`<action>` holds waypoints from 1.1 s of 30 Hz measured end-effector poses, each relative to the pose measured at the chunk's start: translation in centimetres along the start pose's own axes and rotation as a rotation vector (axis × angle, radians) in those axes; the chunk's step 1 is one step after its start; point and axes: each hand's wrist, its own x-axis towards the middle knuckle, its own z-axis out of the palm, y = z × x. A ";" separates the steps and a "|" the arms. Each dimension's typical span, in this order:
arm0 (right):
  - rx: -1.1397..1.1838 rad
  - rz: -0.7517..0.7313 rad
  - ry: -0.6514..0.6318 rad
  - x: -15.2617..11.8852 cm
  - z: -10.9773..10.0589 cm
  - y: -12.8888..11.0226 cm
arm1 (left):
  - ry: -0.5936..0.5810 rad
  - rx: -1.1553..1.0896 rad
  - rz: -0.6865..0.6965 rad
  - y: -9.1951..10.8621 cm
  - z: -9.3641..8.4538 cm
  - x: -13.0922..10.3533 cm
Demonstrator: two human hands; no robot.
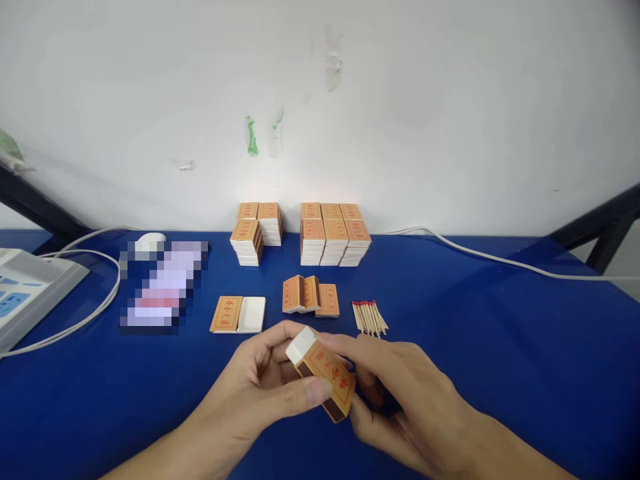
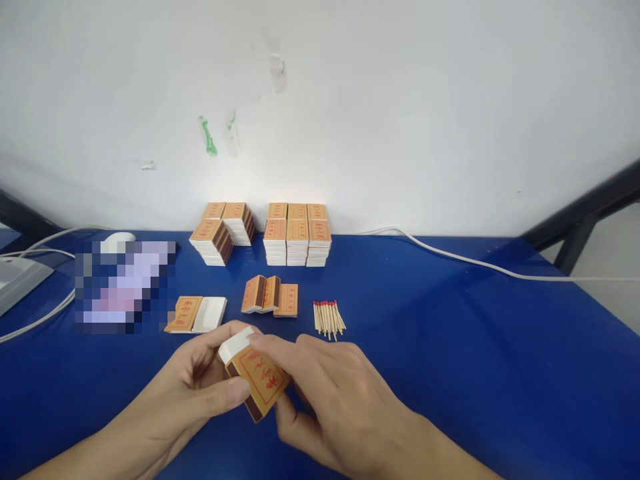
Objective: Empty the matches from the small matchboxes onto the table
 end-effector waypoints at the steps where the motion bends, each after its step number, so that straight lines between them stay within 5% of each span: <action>1: 0.008 -0.019 -0.006 -0.1 -0.1 0.0 | -0.005 0.001 0.004 0.0 0.0 0.1; 6: 0.061 0.021 0.011 -0.5 -1.2 -0.4 | 0.032 0.137 0.064 0.3 0.2 0.0; 14: 0.323 0.259 -0.099 0.4 -2.1 -1.2 | 0.130 0.877 0.389 0.0 0.7 -0.5; 23: 0.433 0.363 -0.170 0.3 -2.7 0.1 | 0.103 0.929 0.455 0.5 0.2 -0.7; 33: 0.775 0.644 -0.088 0.4 -3.1 2.0 | 0.253 1.051 0.548 0.7 -0.5 -0.2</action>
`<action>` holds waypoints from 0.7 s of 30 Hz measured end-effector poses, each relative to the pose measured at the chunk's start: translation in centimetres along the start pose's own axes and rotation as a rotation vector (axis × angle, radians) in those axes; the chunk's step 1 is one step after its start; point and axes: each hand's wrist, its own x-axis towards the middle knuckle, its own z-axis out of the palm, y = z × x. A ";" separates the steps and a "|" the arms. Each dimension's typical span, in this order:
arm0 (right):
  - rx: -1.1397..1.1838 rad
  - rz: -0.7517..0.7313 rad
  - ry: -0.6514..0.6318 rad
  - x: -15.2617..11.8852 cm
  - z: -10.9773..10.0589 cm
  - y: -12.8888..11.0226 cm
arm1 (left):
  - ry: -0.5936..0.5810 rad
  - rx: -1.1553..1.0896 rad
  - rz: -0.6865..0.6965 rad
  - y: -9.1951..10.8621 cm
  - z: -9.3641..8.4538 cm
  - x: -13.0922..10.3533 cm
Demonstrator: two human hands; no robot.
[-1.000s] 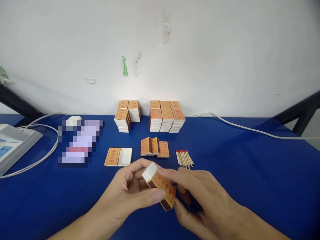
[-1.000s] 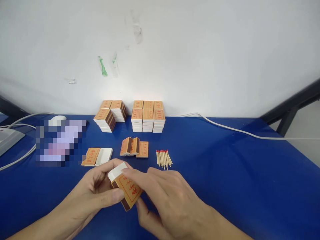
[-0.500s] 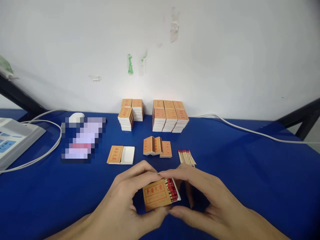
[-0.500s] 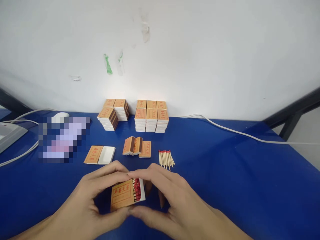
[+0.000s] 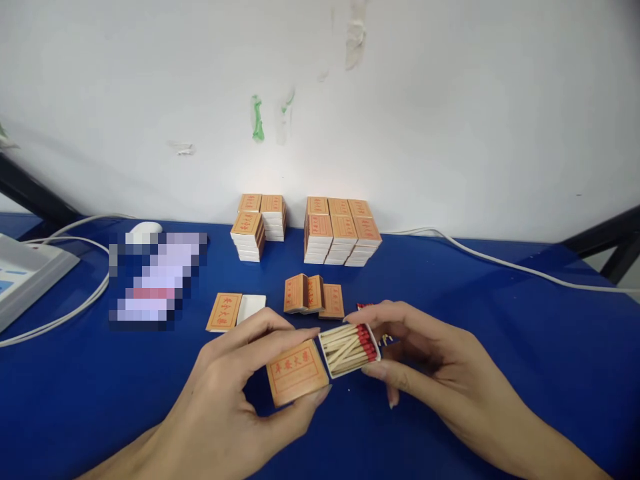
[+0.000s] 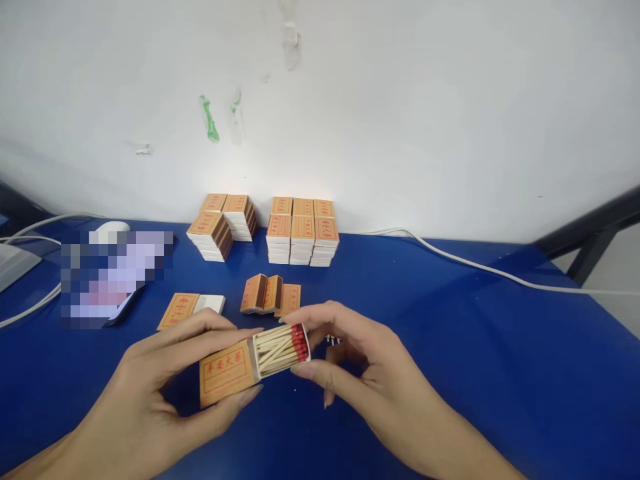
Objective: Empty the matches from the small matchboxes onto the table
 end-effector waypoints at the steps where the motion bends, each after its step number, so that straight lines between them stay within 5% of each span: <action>1: 0.026 0.000 0.000 0.2 -0.2 -0.1 | -0.005 -0.005 -0.024 0.0 -0.1 0.0; 4: 0.135 -0.009 -0.032 0.6 -0.7 -0.6 | -0.029 -0.142 -0.180 -0.1 -0.4 -0.2; 11: 0.387 0.124 -0.231 0.2 0.2 -1.0 | -0.271 -1.110 -0.696 0.8 -0.5 -1.1; 17: 0.398 0.192 -0.355 0.0 0.9 -1.4 | -0.343 -0.912 -0.880 2.4 -0.3 -0.8; 21: 0.317 0.142 -0.292 -0.2 1.1 -0.6 | -0.317 -0.906 -0.856 2.0 0.0 -0.6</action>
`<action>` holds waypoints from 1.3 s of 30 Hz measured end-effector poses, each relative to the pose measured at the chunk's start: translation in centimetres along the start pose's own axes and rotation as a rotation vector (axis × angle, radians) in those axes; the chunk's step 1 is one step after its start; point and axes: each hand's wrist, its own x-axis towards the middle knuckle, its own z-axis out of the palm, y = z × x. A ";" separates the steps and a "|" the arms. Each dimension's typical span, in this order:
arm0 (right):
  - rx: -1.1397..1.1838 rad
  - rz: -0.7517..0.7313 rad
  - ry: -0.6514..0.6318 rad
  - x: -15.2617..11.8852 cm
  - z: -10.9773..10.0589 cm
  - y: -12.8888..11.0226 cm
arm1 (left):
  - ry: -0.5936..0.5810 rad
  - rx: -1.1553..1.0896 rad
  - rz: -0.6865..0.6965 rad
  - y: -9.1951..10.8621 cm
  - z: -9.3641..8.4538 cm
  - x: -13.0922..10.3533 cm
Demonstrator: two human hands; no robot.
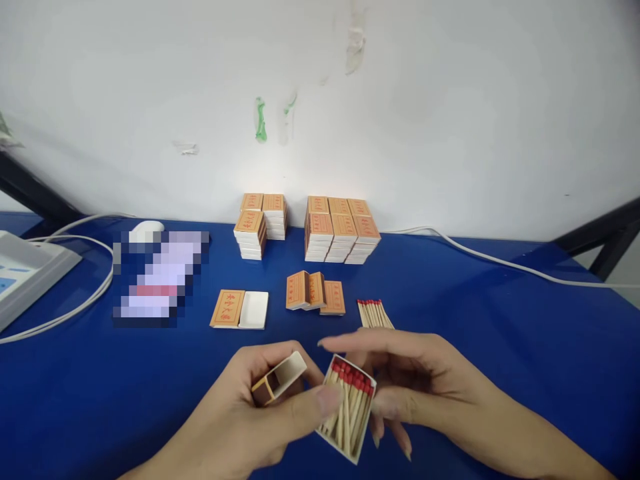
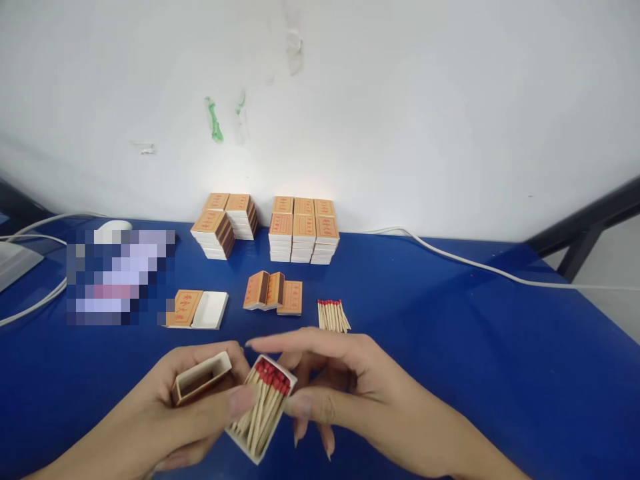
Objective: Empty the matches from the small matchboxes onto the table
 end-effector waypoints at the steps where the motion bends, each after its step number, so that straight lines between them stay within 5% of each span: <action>1: -0.036 -0.049 0.062 0.1 0.1 0.4 | 0.020 0.000 0.027 -0.1 -0.1 0.1; 8: -0.271 -0.365 0.446 0.9 3.3 2.2 | 0.141 -0.051 0.126 -0.2 0.2 0.0; 16: -0.155 -0.385 0.436 0.9 3.6 1.9 | 0.079 -0.061 0.073 -0.4 0.3 0.3; 20: -0.186 -0.314 0.449 -0.4 1.5 1.2 | 0.053 0.004 -0.013 0.4 0.6 0.0; 26: -0.357 -0.223 0.653 -3.3 -5.3 0.5 | 0.041 0.046 -0.078 1.1 0.9 -0.2; 31: -0.436 -0.068 0.625 -4.4 -9.9 0.4 | 0.020 0.075 -0.072 0.5 0.6 0.1; 39: -0.696 0.050 0.489 -4.1 -10.7 -0.3 | -0.001 0.115 -0.098 0.2 0.4 0.1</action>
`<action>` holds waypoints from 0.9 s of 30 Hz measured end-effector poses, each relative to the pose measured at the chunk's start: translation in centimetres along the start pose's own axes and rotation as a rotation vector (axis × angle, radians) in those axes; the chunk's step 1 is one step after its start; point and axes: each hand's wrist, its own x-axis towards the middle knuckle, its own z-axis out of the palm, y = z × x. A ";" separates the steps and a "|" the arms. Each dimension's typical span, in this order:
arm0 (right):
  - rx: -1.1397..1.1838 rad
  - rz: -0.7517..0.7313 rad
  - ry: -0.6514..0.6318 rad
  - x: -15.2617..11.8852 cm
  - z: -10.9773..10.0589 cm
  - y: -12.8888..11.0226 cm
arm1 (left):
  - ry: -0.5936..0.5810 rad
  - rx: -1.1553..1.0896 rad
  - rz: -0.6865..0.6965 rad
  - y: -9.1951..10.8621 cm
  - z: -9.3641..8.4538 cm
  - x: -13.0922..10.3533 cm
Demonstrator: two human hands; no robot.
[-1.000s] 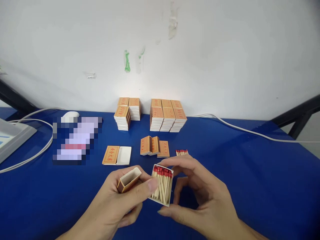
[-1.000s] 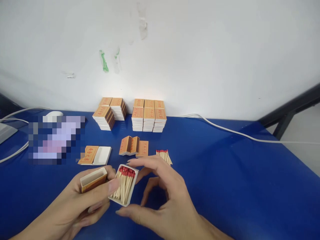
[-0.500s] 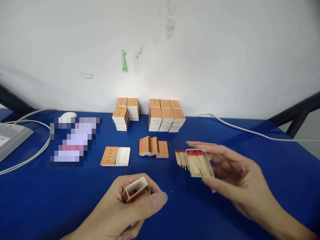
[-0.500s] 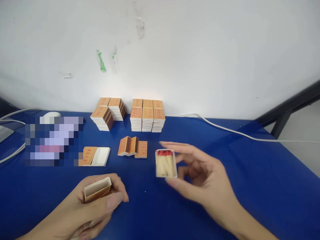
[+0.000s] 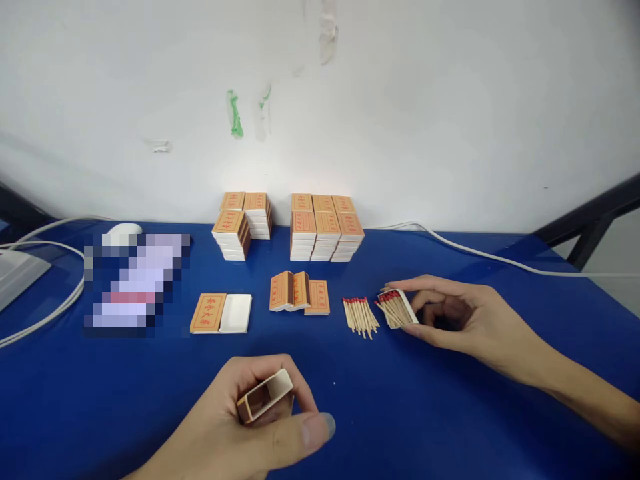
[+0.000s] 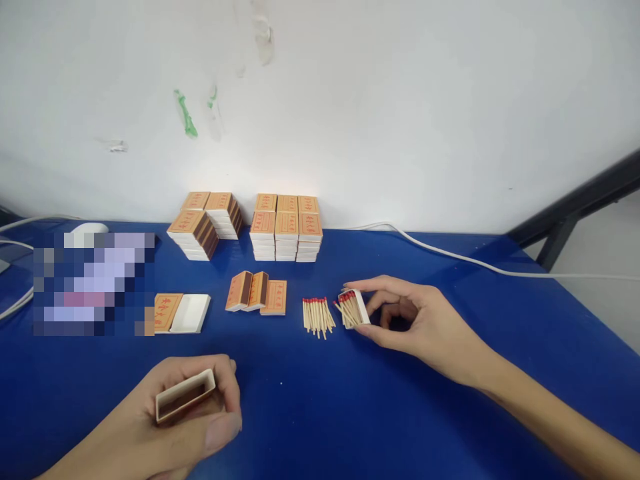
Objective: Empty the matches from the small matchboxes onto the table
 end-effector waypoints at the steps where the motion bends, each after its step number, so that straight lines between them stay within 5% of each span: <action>1: -0.035 -0.028 0.000 0.1 0.1 -0.4 | 0.000 0.004 -0.005 0.0 0.0 0.0; 11: -0.424 -0.284 -0.091 1.3 0.5 -3.3 | 0.003 0.100 -0.004 0.3 0.0 0.1; 27: -0.444 -0.295 -0.047 1.4 2.0 -4.0 | -0.026 0.125 0.067 -0.4 0.1 0.1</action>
